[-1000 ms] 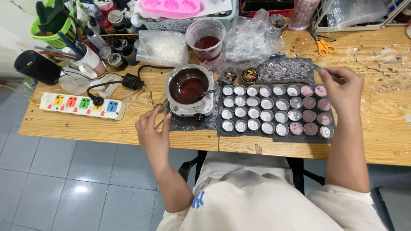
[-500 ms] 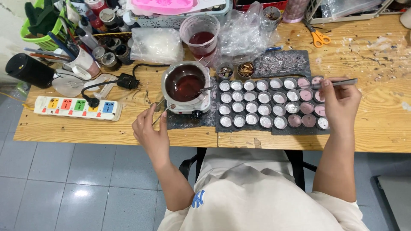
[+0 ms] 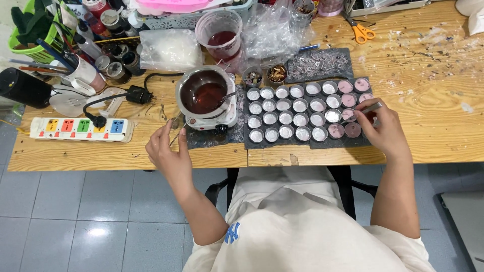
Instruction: Pouring melted red wax from a melting pot into small tea light candle molds using a spoon.
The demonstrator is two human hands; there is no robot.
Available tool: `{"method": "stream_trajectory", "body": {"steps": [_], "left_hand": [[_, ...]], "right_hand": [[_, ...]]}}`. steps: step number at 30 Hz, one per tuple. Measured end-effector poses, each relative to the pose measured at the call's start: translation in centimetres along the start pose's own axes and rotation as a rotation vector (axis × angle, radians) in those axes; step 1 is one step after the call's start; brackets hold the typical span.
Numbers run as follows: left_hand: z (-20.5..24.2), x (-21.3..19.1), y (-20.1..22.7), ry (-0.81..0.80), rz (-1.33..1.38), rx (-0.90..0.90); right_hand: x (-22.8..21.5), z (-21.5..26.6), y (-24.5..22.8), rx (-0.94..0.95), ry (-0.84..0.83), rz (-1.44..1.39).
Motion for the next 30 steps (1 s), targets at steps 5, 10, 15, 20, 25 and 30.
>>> {"method": "stream_trajectory", "body": {"steps": [5,10,15,20,25,30], "left_hand": [[0.1,0.0,0.1,0.002,-0.009,-0.004],[0.0,0.3,-0.5,-0.003,-0.029,-0.007],[-0.2,-0.2,0.1,-0.040,0.033,-0.017],[-0.8,-0.3,-0.3,-0.057,0.024,0.020],[-1.7,-0.5,-0.7,-0.097,0.025,0.032],[-2.1,-0.6,-0.8,-0.120,0.055,0.070]], "right_hand": [[0.6,0.3,2.7,0.019,0.000,-0.132],[-0.2,-0.4,2.8,-0.045,0.017,-0.278],[-1.0,-3.2,-2.8,-0.174,0.204,-0.542],[2.4,-9.8,-13.0,-0.380,0.190,-0.607],[8.4,-15.4,-21.5,-0.582,0.041,-0.341],[13.9,-16.8,-24.3,-0.700,-0.216,-0.265]]}}
Point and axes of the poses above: each hand's wrist, its own z-axis away from the middle knuckle, its own x-axis out of the palm, y = z × x, the point moved 5 cm from there along -z, towards the middle knuckle, and after that the axes turned 9 degrees about z, right-handed, at the moved point
